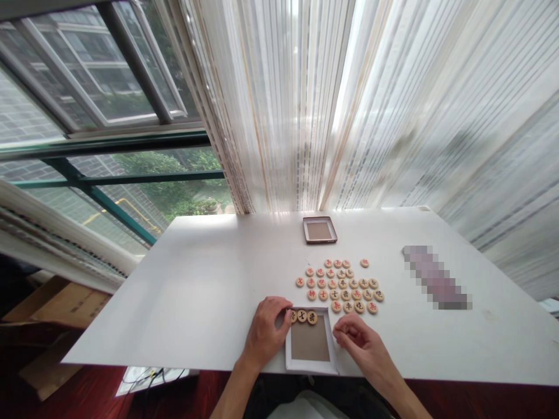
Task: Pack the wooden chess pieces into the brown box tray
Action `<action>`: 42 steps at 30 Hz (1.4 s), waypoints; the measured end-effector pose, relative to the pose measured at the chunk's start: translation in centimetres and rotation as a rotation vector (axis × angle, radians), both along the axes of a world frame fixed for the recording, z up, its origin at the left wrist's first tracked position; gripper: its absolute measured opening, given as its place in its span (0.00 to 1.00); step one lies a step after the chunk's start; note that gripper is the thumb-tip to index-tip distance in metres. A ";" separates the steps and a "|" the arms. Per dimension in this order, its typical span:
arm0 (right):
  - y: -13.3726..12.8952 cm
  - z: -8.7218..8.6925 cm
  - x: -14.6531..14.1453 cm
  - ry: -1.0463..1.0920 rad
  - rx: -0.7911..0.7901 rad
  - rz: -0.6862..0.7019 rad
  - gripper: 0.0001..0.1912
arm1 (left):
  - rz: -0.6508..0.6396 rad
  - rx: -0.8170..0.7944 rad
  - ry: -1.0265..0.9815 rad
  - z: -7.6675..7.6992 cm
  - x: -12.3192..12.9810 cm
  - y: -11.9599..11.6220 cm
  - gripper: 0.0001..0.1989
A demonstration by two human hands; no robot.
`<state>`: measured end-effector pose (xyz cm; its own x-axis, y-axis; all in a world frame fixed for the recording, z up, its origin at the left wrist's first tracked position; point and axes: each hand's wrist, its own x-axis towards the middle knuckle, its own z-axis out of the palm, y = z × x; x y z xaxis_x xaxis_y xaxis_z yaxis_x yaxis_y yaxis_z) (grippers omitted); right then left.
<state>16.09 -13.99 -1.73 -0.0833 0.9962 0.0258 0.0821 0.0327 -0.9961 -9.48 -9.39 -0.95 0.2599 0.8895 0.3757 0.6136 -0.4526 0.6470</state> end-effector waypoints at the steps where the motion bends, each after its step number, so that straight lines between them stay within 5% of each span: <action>1: -0.1 -0.2 0.0 0.008 -0.019 -0.008 0.10 | -0.001 0.003 -0.003 -0.1 0.0 0.0 0.09; 13: 0.2 -0.9 0.1 0.145 -0.210 -0.156 0.23 | 0.009 0.001 0.001 -0.1 0.0 -0.1 0.08; 21: 0.2 -2.8 0.4 0.214 -0.150 -0.109 0.17 | 0.022 -0.009 0.005 -0.3 0.1 -0.2 0.08; 31: 0.1 -0.8 -0.2 0.133 -0.123 -0.080 0.14 | 0.021 -0.006 0.022 -0.4 -0.1 -0.2 0.08; 42: -0.3 -2.2 0.3 0.148 -0.150 -0.140 0.16 | 0.018 -0.004 0.029 -0.5 -0.1 -0.2 0.08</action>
